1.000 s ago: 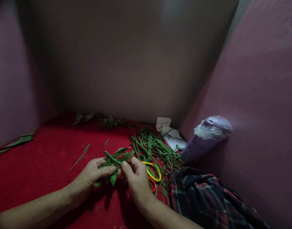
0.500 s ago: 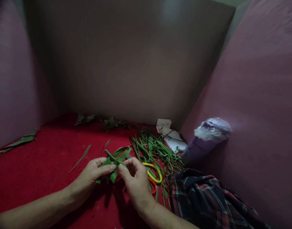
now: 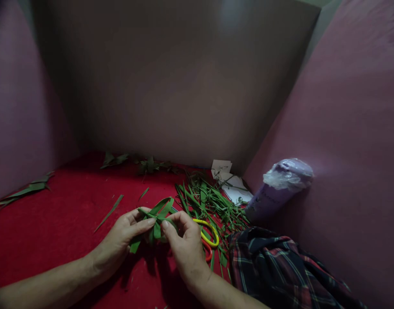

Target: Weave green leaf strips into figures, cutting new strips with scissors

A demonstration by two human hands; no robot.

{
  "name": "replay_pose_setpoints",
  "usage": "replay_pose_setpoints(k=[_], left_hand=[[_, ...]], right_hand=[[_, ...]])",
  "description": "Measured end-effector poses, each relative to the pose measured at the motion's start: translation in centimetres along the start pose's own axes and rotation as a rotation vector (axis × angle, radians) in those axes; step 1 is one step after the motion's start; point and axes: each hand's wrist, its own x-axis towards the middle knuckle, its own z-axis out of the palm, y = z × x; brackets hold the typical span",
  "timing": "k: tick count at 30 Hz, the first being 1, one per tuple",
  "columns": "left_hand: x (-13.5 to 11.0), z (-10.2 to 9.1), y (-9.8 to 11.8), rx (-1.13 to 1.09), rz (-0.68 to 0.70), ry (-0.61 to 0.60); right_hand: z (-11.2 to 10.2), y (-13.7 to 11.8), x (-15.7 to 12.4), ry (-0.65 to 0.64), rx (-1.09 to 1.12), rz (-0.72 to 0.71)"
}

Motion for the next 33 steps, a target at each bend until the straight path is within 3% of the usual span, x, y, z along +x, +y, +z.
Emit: replay_pose_setpoints(k=[4, 13, 33], left_hand=[[0.18, -0.34, -0.36, 0.048, 0.008, -0.006], [0.24, -0.27, -0.14, 0.071, 0.023, 0.039], [0.15, -0.49, 0.01, 0.168, 0.012, -0.016]], right_hand=[[-0.20, -0.01, 0.10, 0.023, -0.065, -0.021], [-0.26, -0.49, 0.03, 0.074, -0.244, -0.255], [-0.27, -0.79, 0.14, 0.065, -0.237, -0.262]])
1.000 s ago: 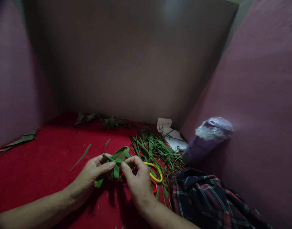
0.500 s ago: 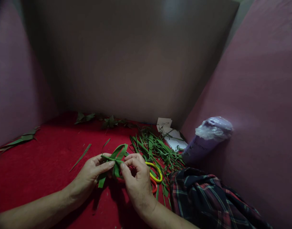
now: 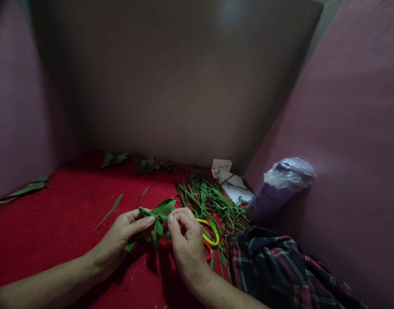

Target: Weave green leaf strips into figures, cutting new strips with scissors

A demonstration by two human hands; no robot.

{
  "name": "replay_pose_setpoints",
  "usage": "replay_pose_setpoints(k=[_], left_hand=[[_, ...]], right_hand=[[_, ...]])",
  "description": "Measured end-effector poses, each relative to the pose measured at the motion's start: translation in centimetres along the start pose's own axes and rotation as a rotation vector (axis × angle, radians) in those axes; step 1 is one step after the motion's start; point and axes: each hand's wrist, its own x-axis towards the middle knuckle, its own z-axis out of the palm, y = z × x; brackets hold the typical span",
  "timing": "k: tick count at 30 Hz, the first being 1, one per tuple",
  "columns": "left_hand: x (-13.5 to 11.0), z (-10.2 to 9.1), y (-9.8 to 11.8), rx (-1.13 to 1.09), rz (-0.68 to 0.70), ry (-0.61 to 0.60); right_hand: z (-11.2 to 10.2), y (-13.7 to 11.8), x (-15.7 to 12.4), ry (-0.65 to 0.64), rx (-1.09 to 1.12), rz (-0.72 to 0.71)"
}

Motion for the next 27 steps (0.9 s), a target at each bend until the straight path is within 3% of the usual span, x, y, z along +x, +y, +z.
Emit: replay_pose_setpoints(k=[8, 27], left_hand=[[0.18, -0.03, -0.07, -0.010, -0.001, -0.006], [0.17, 0.03, -0.40, -0.125, -0.016, 0.048]], right_hand=[[0.03, 0.16, -0.10, -0.002, 0.010, -0.019], [-0.46, 0.36, 0.31, 0.014, 0.534, 0.341]])
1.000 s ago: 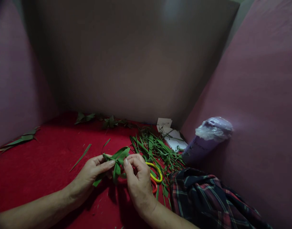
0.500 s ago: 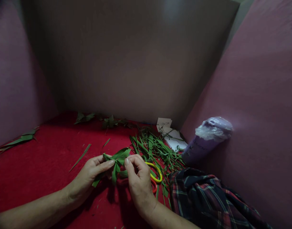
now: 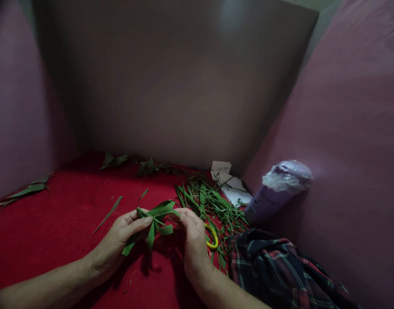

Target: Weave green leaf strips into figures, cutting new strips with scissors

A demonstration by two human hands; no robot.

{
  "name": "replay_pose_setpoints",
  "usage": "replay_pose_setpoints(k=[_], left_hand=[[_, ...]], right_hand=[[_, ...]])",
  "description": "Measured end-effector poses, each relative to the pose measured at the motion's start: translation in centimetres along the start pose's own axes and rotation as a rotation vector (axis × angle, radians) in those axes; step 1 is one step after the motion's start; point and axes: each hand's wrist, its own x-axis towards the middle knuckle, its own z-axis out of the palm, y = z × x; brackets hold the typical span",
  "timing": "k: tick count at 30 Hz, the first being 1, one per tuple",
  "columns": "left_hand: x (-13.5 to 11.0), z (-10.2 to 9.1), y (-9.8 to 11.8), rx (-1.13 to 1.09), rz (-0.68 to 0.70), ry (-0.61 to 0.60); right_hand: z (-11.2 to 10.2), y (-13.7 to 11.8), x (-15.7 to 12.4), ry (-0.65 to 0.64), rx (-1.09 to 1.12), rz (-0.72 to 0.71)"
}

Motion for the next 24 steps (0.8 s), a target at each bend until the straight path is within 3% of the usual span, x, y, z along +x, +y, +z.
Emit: replay_pose_setpoints(k=[8, 11, 19, 24], left_hand=[[0.0, 0.1, 0.2, -0.037, 0.028, -0.024], [-0.2, 0.0, 0.1, -0.029, -0.002, -0.072], [-1.0, 0.4, 0.7, -0.033, -0.025, -0.202], [-0.9, 0.4, 1.4, 0.057, -0.007, -0.136]], right_hand=[[0.5, 0.1, 0.3, -0.057, 0.029, 0.047], [0.6, -0.1, 0.3, -0.117, 0.040, 0.050], [0.3, -0.1, 0.3, -0.098, -0.033, 0.037], [0.0, 0.0, 0.4, -0.127, -0.173, -0.005]])
